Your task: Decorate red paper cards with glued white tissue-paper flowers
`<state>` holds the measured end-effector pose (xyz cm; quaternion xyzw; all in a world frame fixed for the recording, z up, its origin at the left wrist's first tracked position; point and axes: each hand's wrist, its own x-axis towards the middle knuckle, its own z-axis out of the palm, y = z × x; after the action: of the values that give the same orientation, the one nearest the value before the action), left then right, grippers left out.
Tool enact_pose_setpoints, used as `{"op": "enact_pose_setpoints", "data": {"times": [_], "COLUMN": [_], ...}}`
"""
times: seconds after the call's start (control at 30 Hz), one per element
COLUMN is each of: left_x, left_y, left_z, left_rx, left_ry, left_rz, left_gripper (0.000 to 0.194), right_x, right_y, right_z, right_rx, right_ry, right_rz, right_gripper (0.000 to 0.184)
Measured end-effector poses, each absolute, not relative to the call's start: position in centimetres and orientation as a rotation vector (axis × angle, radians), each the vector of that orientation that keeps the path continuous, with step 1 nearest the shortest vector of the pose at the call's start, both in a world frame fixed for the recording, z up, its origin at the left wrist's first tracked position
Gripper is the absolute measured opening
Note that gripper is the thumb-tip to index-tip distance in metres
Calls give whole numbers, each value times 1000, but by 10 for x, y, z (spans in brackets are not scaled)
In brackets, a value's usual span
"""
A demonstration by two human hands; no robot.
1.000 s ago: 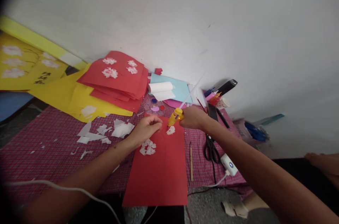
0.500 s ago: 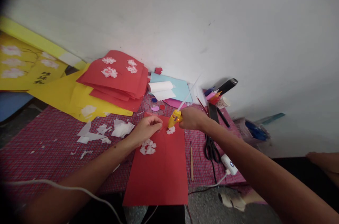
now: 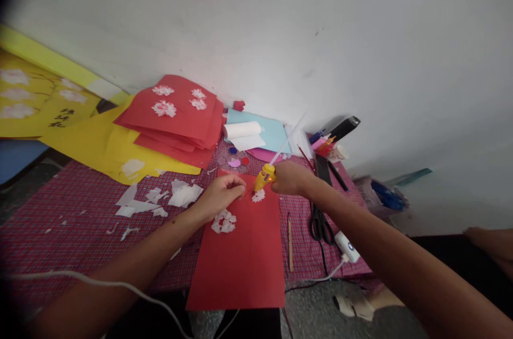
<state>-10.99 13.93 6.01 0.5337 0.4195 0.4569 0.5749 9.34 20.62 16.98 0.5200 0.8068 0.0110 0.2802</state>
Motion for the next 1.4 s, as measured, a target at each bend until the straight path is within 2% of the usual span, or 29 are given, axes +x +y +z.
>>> {"op": "enact_pose_setpoints", "data": {"times": [1.4], "left_x": [-110], "left_y": [138], "left_z": [61], "left_rx": [1272], "left_ry": [1000], "left_rz": [1053], "left_gripper": [13], "right_x": [102], "right_y": [207], "right_z": [166], "right_rx": [1352], "right_ry": [2188], "right_rz": [34], "right_gripper": [29]}}
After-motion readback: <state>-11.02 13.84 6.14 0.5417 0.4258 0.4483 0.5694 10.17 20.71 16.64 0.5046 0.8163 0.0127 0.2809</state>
